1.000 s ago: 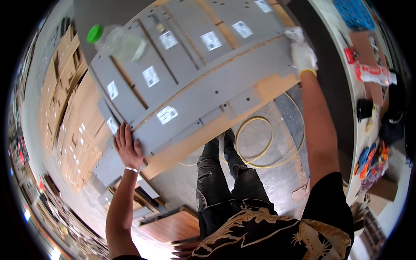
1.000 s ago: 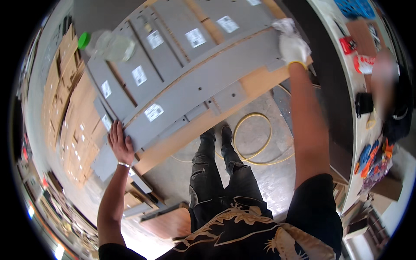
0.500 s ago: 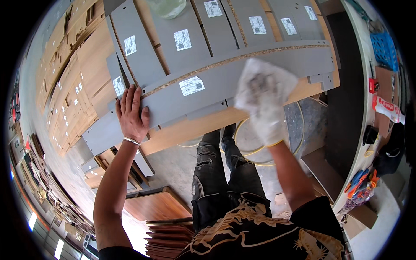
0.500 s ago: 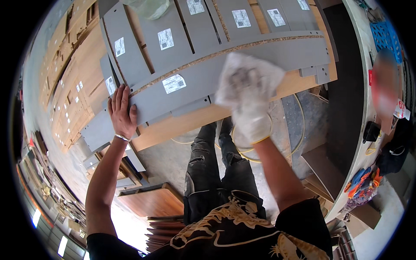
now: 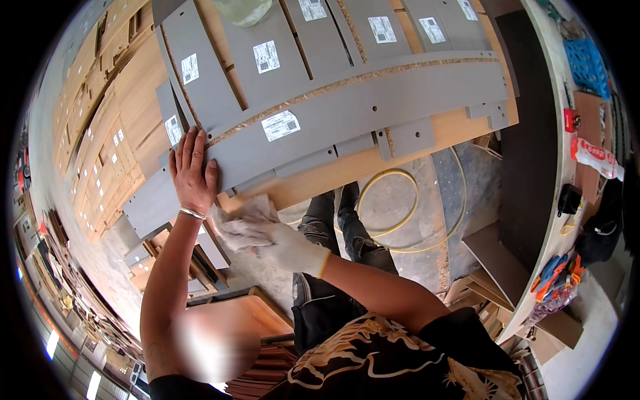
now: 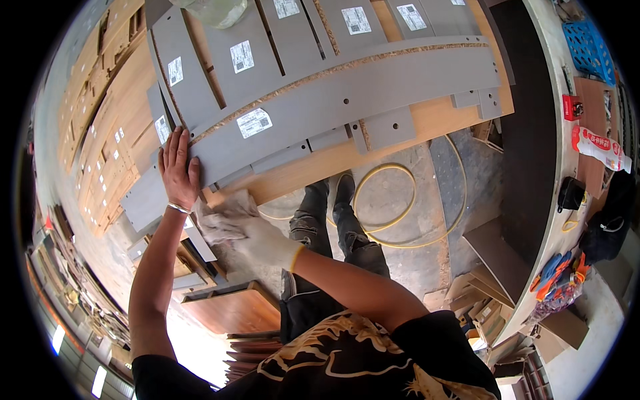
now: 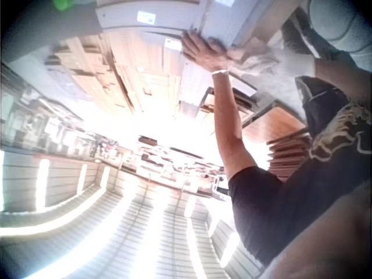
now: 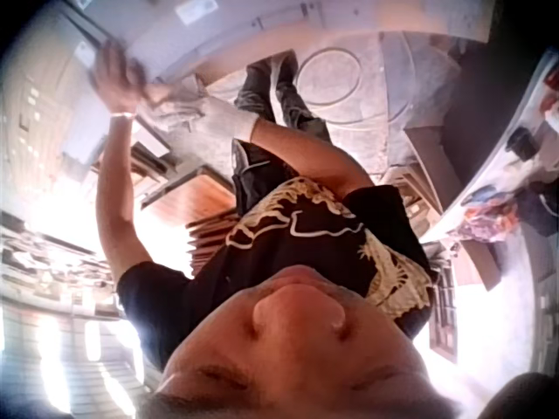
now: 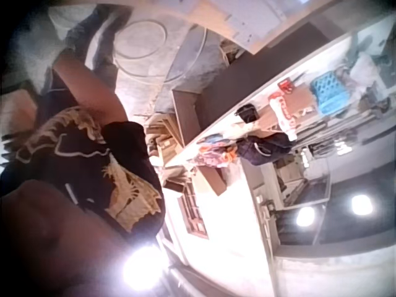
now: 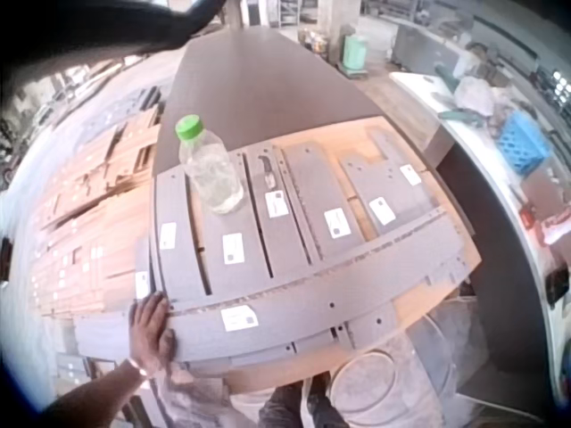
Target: The person wipes the surface of several grey metal parts with a white cloth. They repeatedly pick up a plastic bottle, pour liquid onto the cloth, and wipe each part individually before placing it back on the workbench.
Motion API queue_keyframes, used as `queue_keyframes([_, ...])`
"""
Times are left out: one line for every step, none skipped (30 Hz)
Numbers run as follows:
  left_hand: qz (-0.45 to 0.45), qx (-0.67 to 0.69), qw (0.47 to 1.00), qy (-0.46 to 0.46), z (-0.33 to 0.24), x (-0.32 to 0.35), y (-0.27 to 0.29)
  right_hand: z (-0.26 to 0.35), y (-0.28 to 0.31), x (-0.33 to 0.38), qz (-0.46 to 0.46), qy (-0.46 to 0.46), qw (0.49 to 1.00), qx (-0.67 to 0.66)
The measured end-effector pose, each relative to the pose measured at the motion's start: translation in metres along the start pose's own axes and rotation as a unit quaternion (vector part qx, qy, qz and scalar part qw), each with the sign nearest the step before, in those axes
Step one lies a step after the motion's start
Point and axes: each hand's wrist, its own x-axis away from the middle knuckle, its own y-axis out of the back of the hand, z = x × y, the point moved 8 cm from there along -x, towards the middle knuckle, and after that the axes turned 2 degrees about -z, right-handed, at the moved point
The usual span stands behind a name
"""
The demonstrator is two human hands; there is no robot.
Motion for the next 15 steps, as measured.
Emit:
queue_keyframes([-0.002,-0.003,1.000,-0.003,0.001,0.000,0.000,-0.025,0.004,0.016,0.041,-0.078,0.989,-0.116])
queue_keyframes([-0.004,-0.021,1.000,-0.001,0.001,0.002,-0.001,-0.038,0.014,0.038,0.051,-0.129,0.966,-0.219])
queue_keyframes([-0.006,-0.042,0.999,0.001,-0.001,0.002,-0.001,-0.049,0.024,0.060,0.050,-0.181,0.929,-0.318])
queue_keyframes([-0.009,-0.062,0.998,0.002,-0.005,0.002,-0.001,-0.054,0.046,0.079,-0.007,-0.177,0.909,-0.376])
queue_keyframes([-0.011,-0.066,0.998,0.009,-0.030,-0.003,0.000,-0.061,0.071,0.100,-0.070,-0.166,0.886,-0.427])
queue_keyframes([-0.049,-0.003,0.999,-0.001,-0.064,-0.006,0.007,-0.059,0.095,0.119,-0.128,-0.162,0.856,-0.474])
queue_keyframes([-0.050,0.066,0.996,-0.036,-0.095,-0.004,0.006,-0.058,0.117,0.138,-0.181,-0.151,0.822,-0.519])
queue_keyframes([-0.026,0.127,0.990,-0.051,-0.128,-0.003,-0.002,-0.051,0.135,0.158,-0.202,-0.176,0.766,-0.584])
queue_keyframes([0.005,0.144,0.987,-0.078,-0.169,-0.011,-0.013,-0.054,0.160,0.177,-0.238,-0.134,0.785,-0.557])
queue_keyframes([0.068,0.148,0.983,-0.087,-0.205,-0.018,-0.023,-0.059,0.180,0.194,-0.267,-0.091,0.800,-0.530])
queue_keyframes([0.048,0.199,0.975,-0.085,-0.231,-0.024,-0.025,-0.067,0.198,0.209,-0.274,-0.056,0.820,-0.500])
queue_keyframes([0.029,0.206,0.975,-0.076,-0.249,-0.029,-0.032,-0.072,0.214,0.220,-0.278,-0.024,0.838,-0.469])
queue_keyframes([0.035,0.215,0.975,-0.048,-0.264,-0.035,-0.039,-0.078,0.225,0.231,-0.317,-0.040,0.801,-0.506])
queue_keyframes([0.034,0.201,0.979,-0.020,-0.274,-0.039,-0.046,-0.079,0.232,0.239,-0.353,-0.058,0.762,-0.540])
queue_keyframes([0.034,0.168,0.985,-0.008,-0.283,-0.041,-0.054,-0.069,0.238,0.241,-0.375,-0.048,0.772,-0.512])
